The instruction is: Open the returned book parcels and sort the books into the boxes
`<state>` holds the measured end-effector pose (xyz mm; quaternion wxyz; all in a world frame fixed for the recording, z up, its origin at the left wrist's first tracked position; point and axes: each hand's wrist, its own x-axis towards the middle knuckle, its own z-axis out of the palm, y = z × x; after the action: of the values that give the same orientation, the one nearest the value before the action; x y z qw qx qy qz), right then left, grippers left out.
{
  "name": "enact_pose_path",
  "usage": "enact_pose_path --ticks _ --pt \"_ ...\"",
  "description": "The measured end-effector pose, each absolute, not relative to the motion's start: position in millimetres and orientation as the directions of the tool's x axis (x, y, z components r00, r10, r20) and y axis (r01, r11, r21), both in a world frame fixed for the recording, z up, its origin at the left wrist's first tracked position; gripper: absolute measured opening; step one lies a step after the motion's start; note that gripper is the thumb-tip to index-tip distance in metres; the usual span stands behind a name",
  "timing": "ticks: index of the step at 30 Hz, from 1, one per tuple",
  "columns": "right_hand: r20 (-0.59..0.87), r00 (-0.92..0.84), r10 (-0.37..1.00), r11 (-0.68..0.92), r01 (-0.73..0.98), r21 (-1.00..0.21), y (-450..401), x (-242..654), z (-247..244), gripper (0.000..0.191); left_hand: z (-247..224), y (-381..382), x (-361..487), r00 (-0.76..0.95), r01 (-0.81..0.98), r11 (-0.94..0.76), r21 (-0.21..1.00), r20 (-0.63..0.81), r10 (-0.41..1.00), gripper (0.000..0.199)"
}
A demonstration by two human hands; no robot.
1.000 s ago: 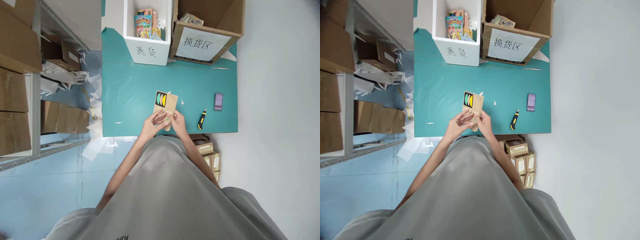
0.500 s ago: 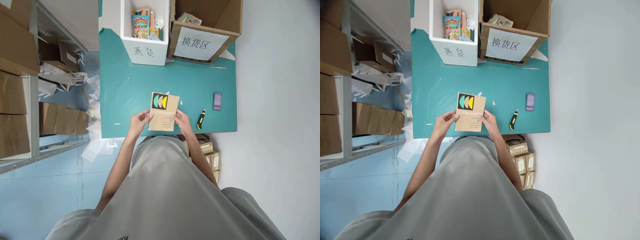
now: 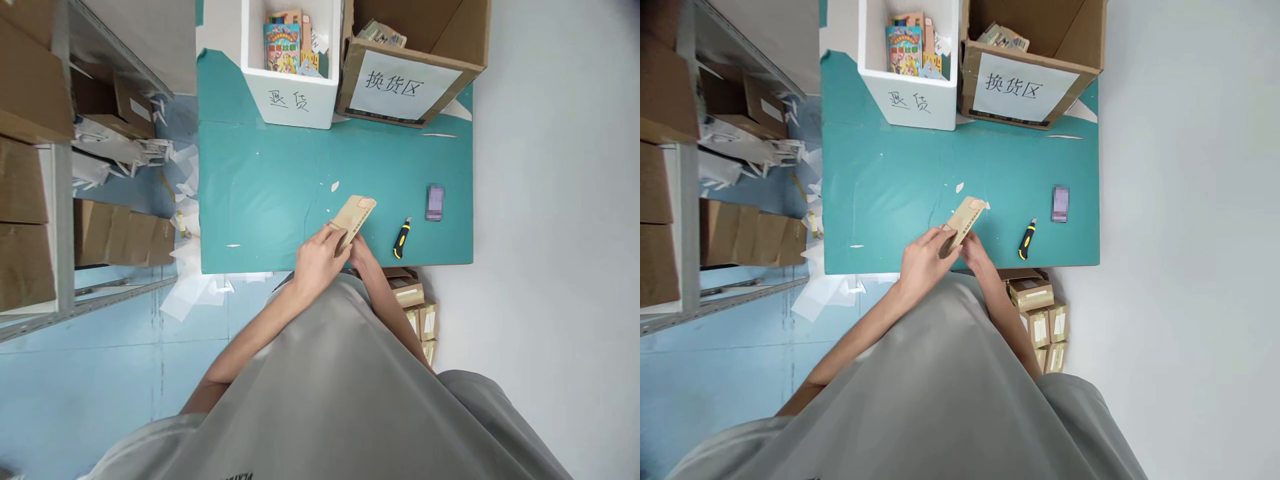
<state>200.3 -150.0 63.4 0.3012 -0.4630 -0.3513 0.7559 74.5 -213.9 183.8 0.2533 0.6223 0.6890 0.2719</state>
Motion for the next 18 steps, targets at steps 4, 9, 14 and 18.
enact_pose_path --ticks 4,9,14,18 --pt "-0.490 -0.367 0.791 -0.563 -0.121 -0.818 -150.6 207.7 65.8 0.027 178.6 -211.1 70.5 -0.108 0.662 0.091 0.744 -0.026 0.994 0.031" --pt "-0.442 -0.349 0.826 -0.492 -0.065 -0.868 -141.7 216.7 75.3 0.045 158.5 -203.8 35.3 -0.239 0.299 0.253 0.920 -0.184 0.953 0.042" --pt "-0.281 -0.347 0.895 -0.297 0.008 -0.955 -136.7 215.6 97.6 0.054 130.3 -200.9 -4.5 -0.343 0.004 0.336 0.942 -0.314 0.885 0.055" --pt "-0.207 -0.368 0.906 -0.157 0.162 -0.974 -143.7 199.7 121.3 0.055 102.3 -194.8 -12.0 -0.389 -0.079 0.340 0.937 -0.343 0.855 0.048"
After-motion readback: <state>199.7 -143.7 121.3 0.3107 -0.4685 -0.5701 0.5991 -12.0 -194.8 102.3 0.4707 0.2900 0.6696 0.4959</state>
